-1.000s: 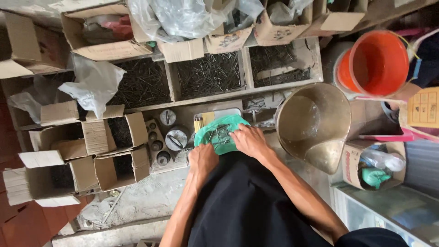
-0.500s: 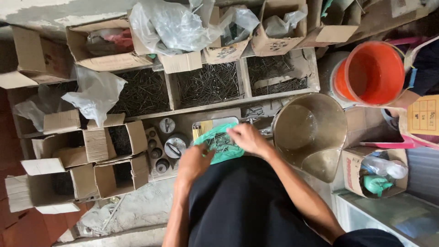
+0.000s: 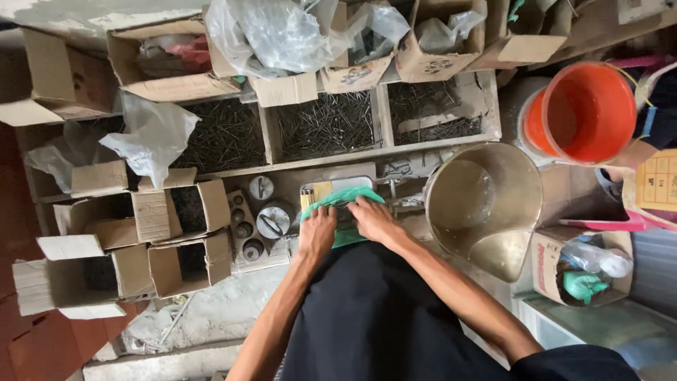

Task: The person picks up individual nails from sorting bins and places them into a green plastic bag resting on a scale.

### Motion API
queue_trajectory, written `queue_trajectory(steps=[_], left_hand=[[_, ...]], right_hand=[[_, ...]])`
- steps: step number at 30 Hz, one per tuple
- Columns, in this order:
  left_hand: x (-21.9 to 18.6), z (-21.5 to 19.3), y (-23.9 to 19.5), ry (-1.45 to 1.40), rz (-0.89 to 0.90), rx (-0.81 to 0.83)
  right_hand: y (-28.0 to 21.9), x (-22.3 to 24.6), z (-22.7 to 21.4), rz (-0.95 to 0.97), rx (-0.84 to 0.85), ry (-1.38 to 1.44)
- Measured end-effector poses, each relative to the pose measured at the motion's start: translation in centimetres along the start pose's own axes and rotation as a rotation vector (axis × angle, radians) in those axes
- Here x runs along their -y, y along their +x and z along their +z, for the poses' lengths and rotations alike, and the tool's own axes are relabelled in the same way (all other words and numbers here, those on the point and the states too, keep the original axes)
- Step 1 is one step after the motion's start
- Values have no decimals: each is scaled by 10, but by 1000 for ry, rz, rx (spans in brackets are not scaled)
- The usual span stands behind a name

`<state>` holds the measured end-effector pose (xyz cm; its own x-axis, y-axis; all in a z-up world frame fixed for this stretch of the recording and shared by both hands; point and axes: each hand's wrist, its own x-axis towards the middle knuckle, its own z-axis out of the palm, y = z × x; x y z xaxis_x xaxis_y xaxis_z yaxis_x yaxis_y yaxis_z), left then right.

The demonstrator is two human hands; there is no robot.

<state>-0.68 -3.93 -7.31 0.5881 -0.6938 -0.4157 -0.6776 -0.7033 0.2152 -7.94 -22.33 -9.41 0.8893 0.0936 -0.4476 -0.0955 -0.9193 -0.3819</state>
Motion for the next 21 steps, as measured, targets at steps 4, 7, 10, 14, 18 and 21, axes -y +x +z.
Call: queue_trajectory(steps=[4,7,10,14,18,21], left_hand=[[-2,-16,-3,-37,-6,0],[-4,-39,-14,-68,-32,-21],[4,-33,-16,-152,-119,98],[16,-78,-20,-343,-266,360],[30,-177,-29,-618,-384,240],[28,-205,-49,-577,-308,273]], right_hand=[[2,-12,19,-90,-111,-42],[-8,-4,-12,-4,-47,105],[-19,11,-70,130,18,489],[-20,9,-76,308,48,581],[-12,13,-75,318,91,618],[-11,14,-70,318,101,680]])
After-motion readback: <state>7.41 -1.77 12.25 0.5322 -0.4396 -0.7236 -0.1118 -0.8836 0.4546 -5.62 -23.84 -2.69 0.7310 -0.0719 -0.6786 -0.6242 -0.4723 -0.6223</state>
